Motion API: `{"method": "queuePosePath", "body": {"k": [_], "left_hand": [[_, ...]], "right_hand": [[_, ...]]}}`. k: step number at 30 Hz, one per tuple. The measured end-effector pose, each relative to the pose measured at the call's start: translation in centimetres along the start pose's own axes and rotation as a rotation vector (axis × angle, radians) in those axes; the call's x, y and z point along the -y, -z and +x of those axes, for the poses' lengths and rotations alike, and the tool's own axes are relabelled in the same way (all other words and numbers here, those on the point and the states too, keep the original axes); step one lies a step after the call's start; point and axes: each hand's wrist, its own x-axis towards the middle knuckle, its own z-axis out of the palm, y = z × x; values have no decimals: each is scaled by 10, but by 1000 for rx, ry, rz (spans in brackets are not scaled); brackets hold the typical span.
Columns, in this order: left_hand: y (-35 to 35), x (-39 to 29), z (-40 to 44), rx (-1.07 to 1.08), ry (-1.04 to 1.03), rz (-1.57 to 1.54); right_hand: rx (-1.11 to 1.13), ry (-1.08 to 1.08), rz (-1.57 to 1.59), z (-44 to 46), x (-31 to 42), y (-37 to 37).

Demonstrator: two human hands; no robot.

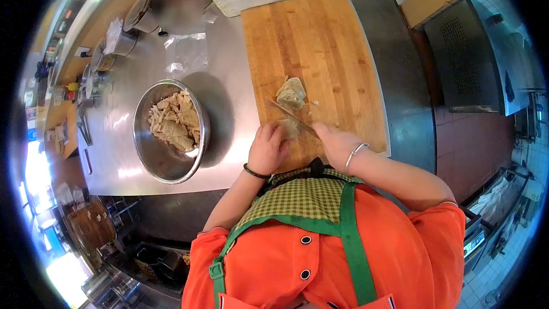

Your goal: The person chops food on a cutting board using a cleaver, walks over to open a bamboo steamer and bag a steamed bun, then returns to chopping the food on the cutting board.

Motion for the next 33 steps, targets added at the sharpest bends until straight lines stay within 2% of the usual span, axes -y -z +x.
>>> {"method": "queuePosePath", "body": {"k": [2,5,7,11,13,21,25,29,32,33], "left_hand": [[-6,-6,-3,-37,151,-170],[-17,-10,-5,-79,144,-103],[-15,-12,-3,-107,117,-67],[-19,-7,-5,-173,60,-64],[-21,-6,-6,-170,60,-72],[-26,-2,-3,-199,37,-113],[-22,-7,-6,-144,60,-41],[-21,-10,-7,-120,87,6],[-25,-13,-9,-179,87,5],[-21,-17,-5,-187,83,9]], "right_hand": [[-40,5,78,1,-4,-1],[-58,36,49,-2,-1,-4],[88,-6,-25,-2,7,-4],[20,27,-56,-6,9,-12],[159,-36,-151,-4,23,-5],[34,-30,-108,25,18,-39],[-17,-8,-67,28,8,-49],[-27,-17,-70,21,6,-40],[24,23,-27,-14,-9,-27],[10,-25,51,-27,-9,-16]]}}
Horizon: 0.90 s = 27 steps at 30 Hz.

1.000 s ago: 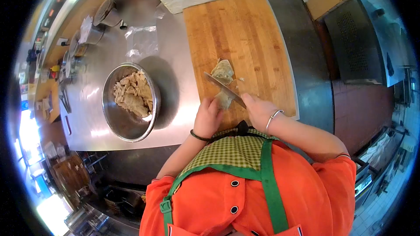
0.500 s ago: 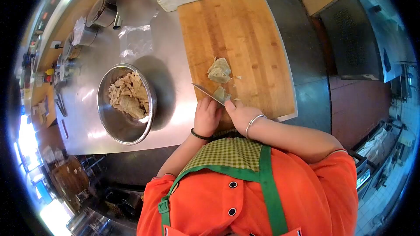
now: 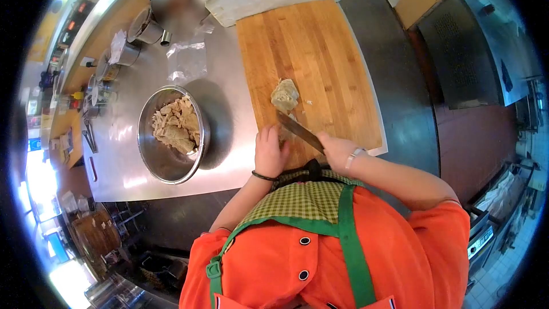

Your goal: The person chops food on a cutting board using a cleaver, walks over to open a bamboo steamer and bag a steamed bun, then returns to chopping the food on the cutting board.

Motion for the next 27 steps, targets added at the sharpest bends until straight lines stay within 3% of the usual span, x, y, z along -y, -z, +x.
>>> {"method": "queuePosePath", "body": {"k": [2,4,6,8,9,11,12,14,16,19,22,25,27], "left_hand": [[8,-18,5,-50,142,-34],[2,-24,12,3,140,46],[-4,-22,20,57,127,130],[-12,-13,25,257,27,97],[-9,-9,30,253,26,100],[2,4,33,437,-358,-2],[6,5,32,440,-358,-3],[10,3,35,346,-379,39],[10,-7,18,303,-293,63],[2,-29,0,196,-149,81],[-16,-28,-3,110,-85,73],[-29,-13,-8,94,-65,168],[-28,-6,-11,44,-94,62]], "right_hand": [[1,-39,62,-16,-13,8],[-313,64,138,-28,-26,10],[-282,9,213,-33,-28,20],[-251,-45,286,-33,-31,26],[-261,38,213,-30,-35,25],[-264,116,150,-20,-41,20],[-211,110,60,-9,-44,18],[-160,95,-24,7,-48,13],[-118,236,-218,20,-46,9],[26,166,-311,29,-34,17],[31,146,-345,24,-30,7],[4,108,-168,20,-27,-5],[-25,107,-103,22,-32,-11]]}}
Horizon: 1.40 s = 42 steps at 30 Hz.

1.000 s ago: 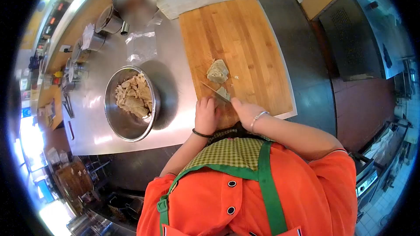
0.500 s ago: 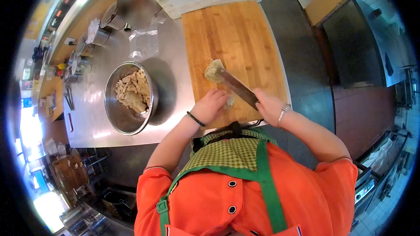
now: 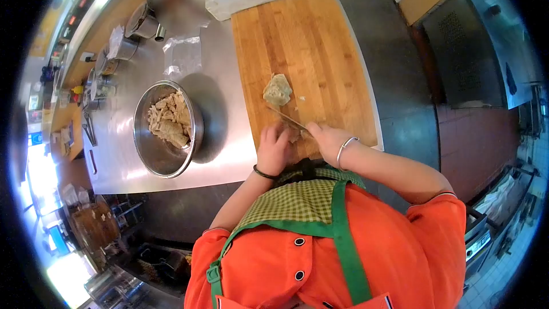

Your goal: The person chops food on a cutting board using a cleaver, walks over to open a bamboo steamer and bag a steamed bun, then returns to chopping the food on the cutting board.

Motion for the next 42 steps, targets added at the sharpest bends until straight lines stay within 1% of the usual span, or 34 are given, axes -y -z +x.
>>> {"method": "queuePosePath", "body": {"k": [2,4,6,7,9,10,12,13,15,17,19,20,22,23,25,26,28,29,31,35,37,41,42], "left_hand": [[22,-13,8,-19,-12,-20],[27,-19,11,-38,-23,-44],[20,-21,16,87,-132,37],[19,-17,17,88,-144,37],[20,-3,14,164,-214,98],[21,3,12,170,-220,96],[28,12,12,135,-316,47],[32,14,12,143,-326,47],[40,15,16,72,-184,-52],[42,25,19,117,-200,-83],[34,36,16,195,-170,-116],[28,33,11,194,-171,-116],[16,16,7,47,19,-85],[13,12,6,47,16,-87],[12,7,7,-75,41,-20],[15,7,6,-76,42,-21],[26,11,2,-30,-151,13],[25,17,2,-32,-153,15],[21,26,2,40,-337,27],[20,30,8,42,-369,18],[22,30,10,11,-424,13],[21,32,15,13,-434,-34],[19,33,16,11,-423,-37]], "right_hand": [[-40,-8,67,-2,1,1],[-24,-99,200,-9,9,10],[-56,-82,208,-12,7,4],[-90,-59,212,-13,5,2],[-115,-54,237,-13,3,-5],[-128,-44,257,-14,3,-8],[-146,-49,277,-15,6,-10],[-163,-54,291,-16,7,-12],[-167,-80,290,-16,9,-15],[-160,-102,281,-16,11,-17],[-148,-142,270,-15,15,-20],[-149,-143,269,-13,16,-22],[-204,-83,270,-6,19,-25],[-206,-86,271,-4,21,-22],[-102,-154,149,1,26,-14],[-102,-154,148,-1,27,-13],[-108,-135,51,-5,33,-13],[-110,-134,50,-5,35,-12],[-82,-163,53,-8,37,-12],[-107,-188,65,-9,34,-15],[-186,-128,84,-7,28,-21],[-187,-118,89,-5,26,-23],[-157,-129,68,-6,30,-19]]}}
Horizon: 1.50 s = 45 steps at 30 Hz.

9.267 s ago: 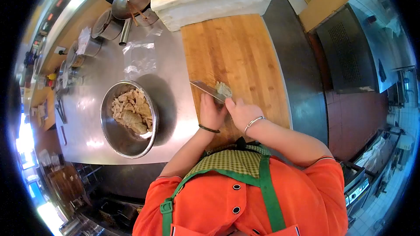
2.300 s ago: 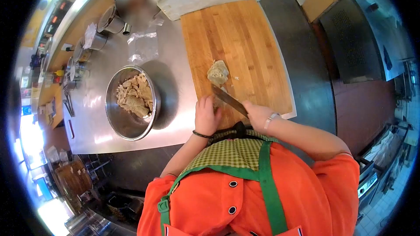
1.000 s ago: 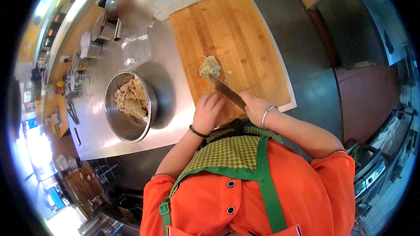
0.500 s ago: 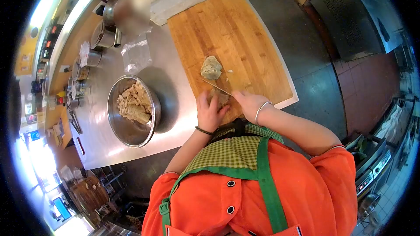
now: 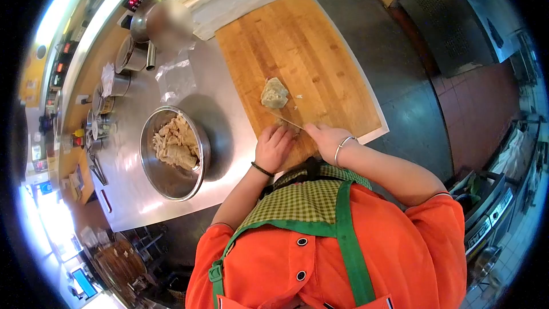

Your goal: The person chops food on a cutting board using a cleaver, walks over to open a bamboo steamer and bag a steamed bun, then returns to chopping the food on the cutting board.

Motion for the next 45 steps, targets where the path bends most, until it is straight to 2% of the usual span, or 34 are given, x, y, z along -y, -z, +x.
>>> {"method": "queuePosePath", "body": {"k": [4,7,14,17,20,23,25,29,33,39,41,42,44,45], "left_hand": [[-4,2,-1,-27,11,6],[-1,1,-1,38,51,-17],[-9,8,0,-9,56,-78],[-8,8,-5,3,91,-119],[-8,10,-13,49,76,-116],[-7,4,-11,35,54,-120],[-9,4,-5,-62,57,-86],[-4,6,-7,-8,76,-147],[-8,8,-7,-43,95,-177],[-9,10,-14,24,98,-188],[-7,8,-12,-65,83,-182],[-7,7,-13,-65,80,-179],[-10,10,-11,-96,54,-182],[-8,8,-12,-97,58,-184]], "right_hand": [[62,-41,-117,-11,17,10],[153,-40,-186,-12,31,16],[219,-23,-163,11,29,16],[212,-50,-107,26,35,7],[91,1,-115,35,38,-4],[86,-60,-45,35,37,-1],[27,-58,-122,23,35,8],[192,-113,-186,-5,46,20],[230,-110,-202,10,44,15],[128,-43,-114,45,44,-1],[160,-190,-14,52,48,3],[156,-188,-14,46,47,3],[-29,-41,-94,31,40,3],[-25,-42,-96,22,41,5]]}}
